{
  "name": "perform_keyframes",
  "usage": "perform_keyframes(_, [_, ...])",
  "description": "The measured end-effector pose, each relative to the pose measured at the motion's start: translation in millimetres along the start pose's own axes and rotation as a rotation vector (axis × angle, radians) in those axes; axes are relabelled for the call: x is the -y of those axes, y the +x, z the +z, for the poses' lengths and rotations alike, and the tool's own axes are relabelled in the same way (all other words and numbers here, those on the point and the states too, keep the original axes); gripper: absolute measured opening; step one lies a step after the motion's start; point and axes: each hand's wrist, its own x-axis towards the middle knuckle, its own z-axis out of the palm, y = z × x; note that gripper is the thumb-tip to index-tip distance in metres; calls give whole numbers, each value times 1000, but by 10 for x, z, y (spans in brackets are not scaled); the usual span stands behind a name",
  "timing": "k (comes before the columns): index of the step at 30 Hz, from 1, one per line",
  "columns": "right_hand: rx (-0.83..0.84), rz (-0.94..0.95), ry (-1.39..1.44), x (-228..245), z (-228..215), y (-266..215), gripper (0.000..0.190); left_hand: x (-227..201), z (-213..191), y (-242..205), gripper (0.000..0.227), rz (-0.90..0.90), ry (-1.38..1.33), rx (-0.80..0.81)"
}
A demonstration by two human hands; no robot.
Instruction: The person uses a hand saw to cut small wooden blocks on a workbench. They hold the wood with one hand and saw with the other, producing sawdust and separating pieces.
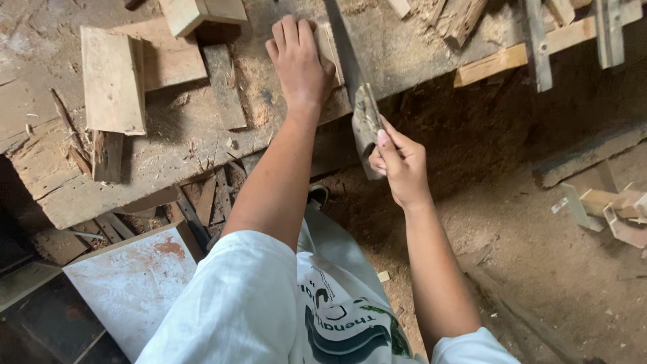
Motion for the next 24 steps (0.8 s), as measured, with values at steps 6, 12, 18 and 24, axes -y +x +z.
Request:
perform_keyframes(6, [-24, 74, 94, 11, 16, -9, 42, -50, -15, -14, 43, -18, -9, -26])
perform_keyframes(12, [-25, 135, 60, 40, 44, -142, 42, -30, 25, -2, 41, -27, -43, -23])
perform_keyframes(18, [-68, 198, 44, -7, 19, -387, 40, -1, 146, -51, 40, -21, 22, -13])
perform_keyframes(24, [-88, 228, -285, -166, -223, -1107, 45, -7, 145, -26, 33, -40, 44, 60])
